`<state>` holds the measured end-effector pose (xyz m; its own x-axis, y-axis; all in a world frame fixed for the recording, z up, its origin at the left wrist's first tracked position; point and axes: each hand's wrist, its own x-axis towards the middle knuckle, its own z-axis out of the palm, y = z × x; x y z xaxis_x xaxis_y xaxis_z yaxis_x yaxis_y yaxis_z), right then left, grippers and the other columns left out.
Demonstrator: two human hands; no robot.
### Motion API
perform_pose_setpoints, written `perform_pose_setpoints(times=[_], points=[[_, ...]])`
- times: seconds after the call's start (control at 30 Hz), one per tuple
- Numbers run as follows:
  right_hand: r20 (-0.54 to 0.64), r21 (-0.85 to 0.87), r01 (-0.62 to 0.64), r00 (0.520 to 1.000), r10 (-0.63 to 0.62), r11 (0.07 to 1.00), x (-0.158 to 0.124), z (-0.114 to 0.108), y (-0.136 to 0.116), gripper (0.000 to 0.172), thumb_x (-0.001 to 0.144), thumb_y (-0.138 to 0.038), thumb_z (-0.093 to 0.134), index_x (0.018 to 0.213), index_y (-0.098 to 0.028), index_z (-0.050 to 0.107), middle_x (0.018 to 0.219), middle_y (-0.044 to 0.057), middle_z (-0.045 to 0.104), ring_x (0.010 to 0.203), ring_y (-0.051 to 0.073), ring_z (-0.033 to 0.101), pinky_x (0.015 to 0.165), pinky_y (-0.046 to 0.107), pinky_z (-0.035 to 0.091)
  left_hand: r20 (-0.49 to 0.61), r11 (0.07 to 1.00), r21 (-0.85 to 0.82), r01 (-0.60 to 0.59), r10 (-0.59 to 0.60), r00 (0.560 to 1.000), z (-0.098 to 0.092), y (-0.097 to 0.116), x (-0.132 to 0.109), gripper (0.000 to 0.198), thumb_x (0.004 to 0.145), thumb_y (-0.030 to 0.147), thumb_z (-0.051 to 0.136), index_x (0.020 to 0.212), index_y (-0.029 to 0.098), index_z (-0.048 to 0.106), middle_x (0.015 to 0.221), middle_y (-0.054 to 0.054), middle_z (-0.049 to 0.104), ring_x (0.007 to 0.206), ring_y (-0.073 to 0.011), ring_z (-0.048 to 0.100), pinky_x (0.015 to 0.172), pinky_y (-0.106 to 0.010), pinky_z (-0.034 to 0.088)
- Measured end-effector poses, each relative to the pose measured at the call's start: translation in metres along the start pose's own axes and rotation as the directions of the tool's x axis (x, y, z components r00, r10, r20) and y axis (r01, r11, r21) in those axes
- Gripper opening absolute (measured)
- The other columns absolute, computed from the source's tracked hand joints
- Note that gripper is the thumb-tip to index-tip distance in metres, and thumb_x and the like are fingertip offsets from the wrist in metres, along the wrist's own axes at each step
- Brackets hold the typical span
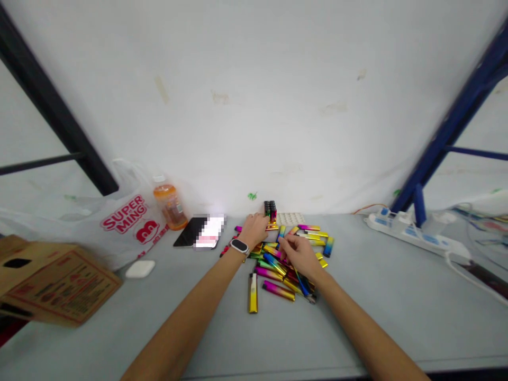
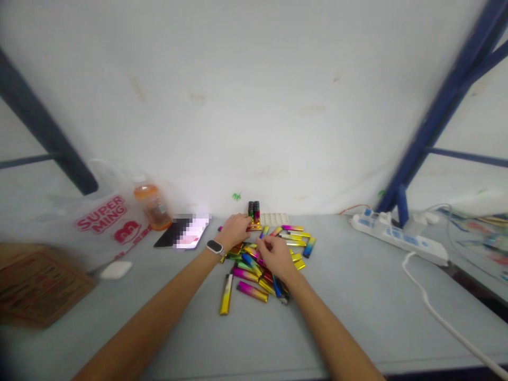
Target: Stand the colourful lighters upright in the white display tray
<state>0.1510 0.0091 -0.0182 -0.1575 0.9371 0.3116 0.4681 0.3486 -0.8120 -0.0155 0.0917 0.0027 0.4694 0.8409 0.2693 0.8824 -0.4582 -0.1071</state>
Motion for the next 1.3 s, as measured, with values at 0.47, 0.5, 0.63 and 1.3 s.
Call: perform_pose_setpoints(times=[0.47, 0.5, 0.63, 1.3], points=[[-0.048, 0.074, 0.004, 0.999, -0.001, 0.997, 0.001, -0.001, 0.002, 0.043, 0.094, -0.046, 0.046, 0.063, -0.018, 0.056, 0.052, 0.0, 0.058, 0.047, 0.012, 0.049, 0.046, 0.023, 0.034, -0.182, 0.938, -0.339, -0.071, 0.009, 0.983, -0.029, 0.008, -0.02, 0.018, 0.093, 0.032, 0.051, 0.093, 0.018, 0.063, 0.089, -0.007, 0.066, 0.081, -0.0203, 0.061, 0.072, -0.03, 0.044], [-0.059, 0.09, 0.004, 0.998, 0.001, 0.996, 0.001, -0.001, 0.001, 0.043, 0.093, -0.047, 0.046, 0.062, -0.018, 0.055, 0.053, 0.001, 0.058, 0.048, 0.012, 0.049, 0.047, 0.023, 0.035, -0.209, 0.898, -0.432, -0.082, -0.011, 0.978, -0.03, 0.009, -0.025, 0.019, 0.092, 0.034, 0.054, 0.089, 0.018, 0.063, 0.086, -0.006, 0.066, 0.079, -0.0193, 0.061, 0.071, -0.029, 0.044], [-0.089, 0.158, -0.007, 0.996, 0.021, 0.987, 0.002, -0.002, 0.001, 0.043, 0.093, -0.048, 0.047, 0.063, -0.018, 0.055, 0.053, 0.001, 0.058, 0.046, 0.012, 0.05, 0.047, 0.024, 0.037, -0.233, 0.63, -0.775, -0.058, -0.199, 0.952, -0.026, 0.018, -0.041, 0.024, 0.085, 0.04, 0.064, 0.08, 0.017, 0.065, 0.076, -0.003, 0.064, 0.069, -0.0158, 0.058, 0.064, -0.026, 0.044], [-0.055, 0.195, 0.0, 0.998, 0.011, 0.981, 0.001, -0.003, 0.004, 0.046, 0.092, -0.054, 0.047, 0.066, -0.018, 0.058, 0.054, 0.0, 0.058, 0.046, 0.012, 0.05, 0.046, 0.023, 0.039, -0.113, 0.181, -0.981, -0.063, -0.279, 0.954, -0.011, 0.046, -0.066, 0.031, 0.093, 0.047, 0.049, 0.086, 0.017, 0.055, 0.068, 0.003, 0.051, 0.059, -0.0095, 0.045, 0.058, -0.022, 0.038]])
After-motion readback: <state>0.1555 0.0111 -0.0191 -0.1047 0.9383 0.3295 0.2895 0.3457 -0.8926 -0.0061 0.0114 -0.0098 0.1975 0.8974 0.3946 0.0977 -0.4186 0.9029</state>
